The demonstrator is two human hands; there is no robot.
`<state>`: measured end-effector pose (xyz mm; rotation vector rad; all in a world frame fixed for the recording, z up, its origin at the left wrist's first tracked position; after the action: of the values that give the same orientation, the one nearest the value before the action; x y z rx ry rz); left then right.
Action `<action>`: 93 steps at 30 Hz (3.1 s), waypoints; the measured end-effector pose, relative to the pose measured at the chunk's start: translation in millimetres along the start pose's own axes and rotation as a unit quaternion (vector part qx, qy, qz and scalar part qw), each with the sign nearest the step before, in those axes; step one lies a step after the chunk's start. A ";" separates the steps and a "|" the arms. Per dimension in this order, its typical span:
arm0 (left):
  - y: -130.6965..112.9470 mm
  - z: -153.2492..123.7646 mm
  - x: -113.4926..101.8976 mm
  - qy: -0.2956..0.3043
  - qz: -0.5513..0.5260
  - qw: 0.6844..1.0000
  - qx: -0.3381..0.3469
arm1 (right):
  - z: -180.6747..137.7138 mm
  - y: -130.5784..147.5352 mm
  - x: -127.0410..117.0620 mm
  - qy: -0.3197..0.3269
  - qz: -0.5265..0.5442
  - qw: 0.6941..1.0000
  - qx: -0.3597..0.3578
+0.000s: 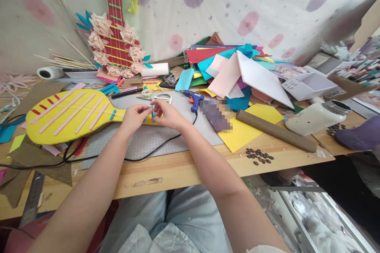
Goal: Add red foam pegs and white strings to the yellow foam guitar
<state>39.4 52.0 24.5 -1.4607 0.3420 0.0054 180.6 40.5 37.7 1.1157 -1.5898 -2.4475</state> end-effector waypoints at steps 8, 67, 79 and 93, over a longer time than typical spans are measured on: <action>-5.0 -3.2 0.4 -0.004 0.093 0.995 0.033 | -0.7 4.5 0.7 -0.005 -0.153 0.988 -0.002; -5.5 -8.1 -22.9 0.112 0.485 0.866 0.041 | -4.2 -18.0 -5.0 0.087 -0.208 0.950 0.216; -24.7 -12.8 -15.9 0.017 0.422 0.895 0.142 | 2.8 -8.7 11.2 -0.062 -0.126 0.989 0.047; -21.2 -8.2 -10.2 -0.013 0.333 0.937 0.102 | 1.1 -2.9 13.3 -0.050 -0.146 0.987 -0.042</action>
<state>32.2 43.7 46.9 -1.0809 0.7810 0.5206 171.1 37.8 28.3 1.3169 -1.4198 -2.7646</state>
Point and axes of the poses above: each hand's wrist, its own z-axis towards the middle knuckle, its own x-axis out of the palm, y = z × x, the point moved 3 cm from there along z, towards the middle knuckle, and after that the axes turned 11 degrees about y, right-handed, at the moved point
